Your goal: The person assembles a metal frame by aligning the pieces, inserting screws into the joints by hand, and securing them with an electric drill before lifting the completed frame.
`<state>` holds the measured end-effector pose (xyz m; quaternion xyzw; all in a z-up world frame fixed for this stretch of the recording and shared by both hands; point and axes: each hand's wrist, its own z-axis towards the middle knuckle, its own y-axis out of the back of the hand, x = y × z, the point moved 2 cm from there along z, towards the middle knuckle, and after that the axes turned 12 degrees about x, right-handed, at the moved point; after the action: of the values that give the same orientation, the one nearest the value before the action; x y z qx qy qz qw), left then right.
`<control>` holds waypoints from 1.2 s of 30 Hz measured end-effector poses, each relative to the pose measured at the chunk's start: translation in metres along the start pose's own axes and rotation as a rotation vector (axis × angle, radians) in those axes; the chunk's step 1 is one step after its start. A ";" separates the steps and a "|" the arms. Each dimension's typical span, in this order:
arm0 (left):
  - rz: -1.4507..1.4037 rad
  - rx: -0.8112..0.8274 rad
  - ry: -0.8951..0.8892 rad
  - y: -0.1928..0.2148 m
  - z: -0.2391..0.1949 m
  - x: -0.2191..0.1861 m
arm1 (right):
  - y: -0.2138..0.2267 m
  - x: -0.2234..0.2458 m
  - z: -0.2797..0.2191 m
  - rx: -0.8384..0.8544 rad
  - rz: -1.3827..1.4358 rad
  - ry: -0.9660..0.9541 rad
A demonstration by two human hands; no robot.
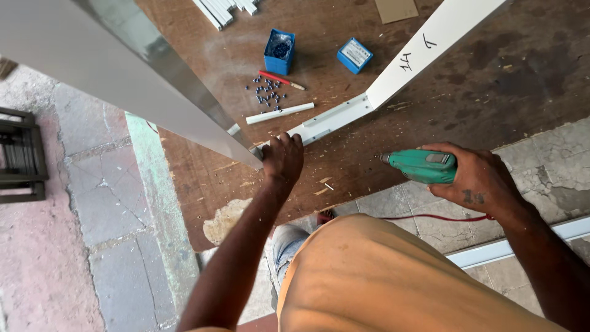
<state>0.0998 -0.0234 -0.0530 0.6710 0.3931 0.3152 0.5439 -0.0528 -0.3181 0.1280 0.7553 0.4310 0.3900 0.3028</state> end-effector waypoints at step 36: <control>-0.547 -0.406 0.392 -0.021 0.131 0.044 | 0.023 0.049 0.025 0.201 -0.242 0.026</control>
<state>0.2289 -0.0459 -0.1013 0.3471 0.5836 0.3520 0.6442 -0.0059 -0.2883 0.1495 0.7191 0.5597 0.3154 0.2650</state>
